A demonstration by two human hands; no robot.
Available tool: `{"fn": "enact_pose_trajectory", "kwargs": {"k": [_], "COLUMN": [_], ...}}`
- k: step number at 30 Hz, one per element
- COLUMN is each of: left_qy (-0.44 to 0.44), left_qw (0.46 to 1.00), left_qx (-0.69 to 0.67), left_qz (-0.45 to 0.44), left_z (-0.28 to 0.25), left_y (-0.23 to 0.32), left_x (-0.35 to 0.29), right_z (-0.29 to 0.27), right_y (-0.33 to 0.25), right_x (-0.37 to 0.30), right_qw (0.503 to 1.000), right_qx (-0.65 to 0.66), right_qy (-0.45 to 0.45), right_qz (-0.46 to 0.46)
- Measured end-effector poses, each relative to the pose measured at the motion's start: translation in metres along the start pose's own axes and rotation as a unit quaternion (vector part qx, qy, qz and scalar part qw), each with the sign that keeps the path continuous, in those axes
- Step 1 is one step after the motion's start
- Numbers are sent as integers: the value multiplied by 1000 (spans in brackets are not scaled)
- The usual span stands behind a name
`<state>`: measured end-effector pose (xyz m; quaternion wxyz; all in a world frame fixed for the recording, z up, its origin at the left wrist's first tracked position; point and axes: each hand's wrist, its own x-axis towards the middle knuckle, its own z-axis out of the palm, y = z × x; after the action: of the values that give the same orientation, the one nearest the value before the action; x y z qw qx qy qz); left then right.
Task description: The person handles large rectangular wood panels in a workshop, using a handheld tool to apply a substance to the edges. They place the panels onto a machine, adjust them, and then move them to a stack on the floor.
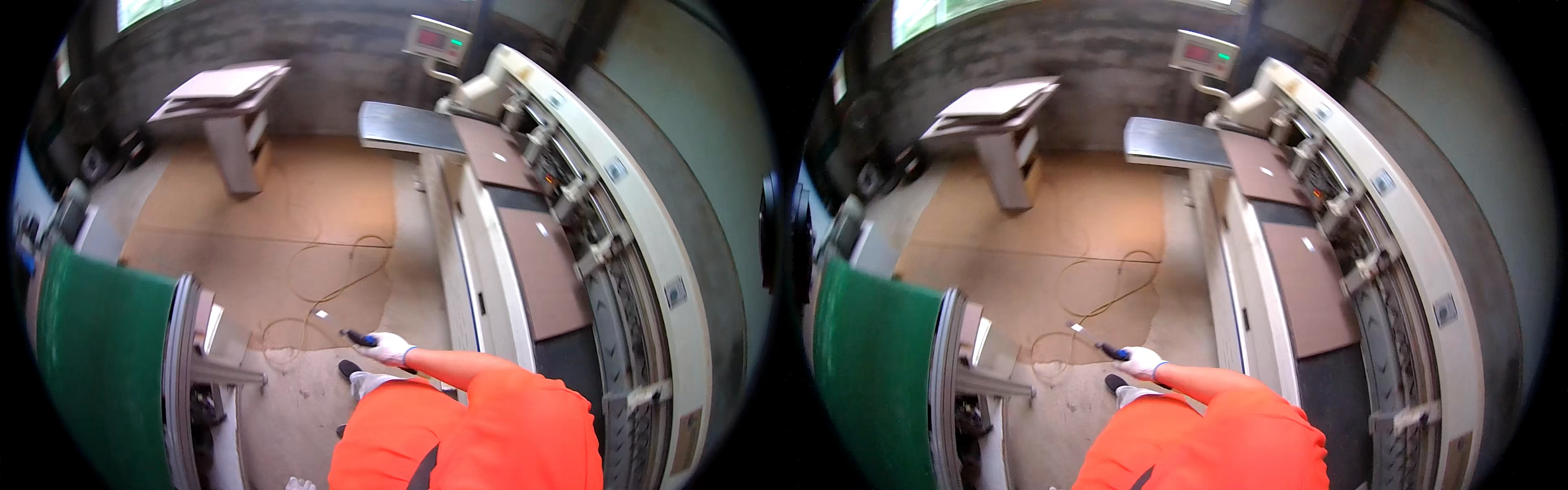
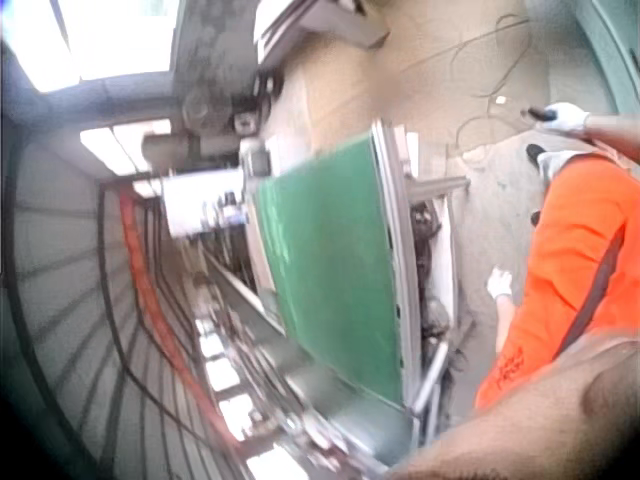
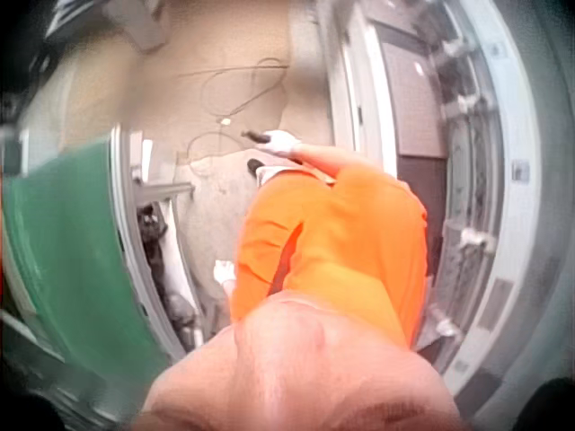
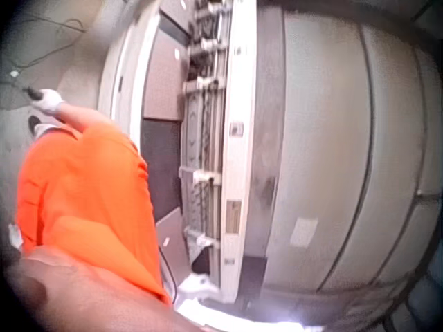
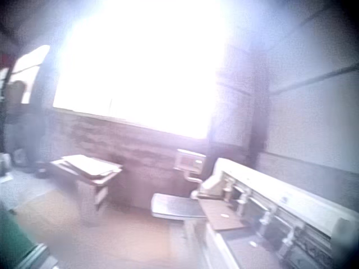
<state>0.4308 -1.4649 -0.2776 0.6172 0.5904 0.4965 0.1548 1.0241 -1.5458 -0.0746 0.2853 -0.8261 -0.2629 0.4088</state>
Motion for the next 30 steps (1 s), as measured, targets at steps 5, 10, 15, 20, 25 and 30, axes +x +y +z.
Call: {"fn": "enact_pose_trajectory", "kwargs": {"k": [5,10,15,20,25,30], "left_qy": [49,143,-45,-166,-287,-283], "left_qw": [929,927,975,967,939,930], "left_qx": [-64,-14,44,-20,81,170], "left_qz": [-362,-346,-212,-191,-170,-162], "left_z": [-19,64,212,387,483,574], "left_y": [70,125,179,264,357,422], "left_x": [73,183,300,376,451,539], "right_z": [-71,-116,-179,-255,-283,-274], "right_y": [104,171,192,191,205,211], "right_x": [-44,-52,-19,-3,-5,2], "right_qw": [864,753,768,744,677,561], "right_qx": [406,513,513,513,557,612], "right_qy": [244,334,327,381,428,523], "right_qz": [168,242,201,195,216,193]}}
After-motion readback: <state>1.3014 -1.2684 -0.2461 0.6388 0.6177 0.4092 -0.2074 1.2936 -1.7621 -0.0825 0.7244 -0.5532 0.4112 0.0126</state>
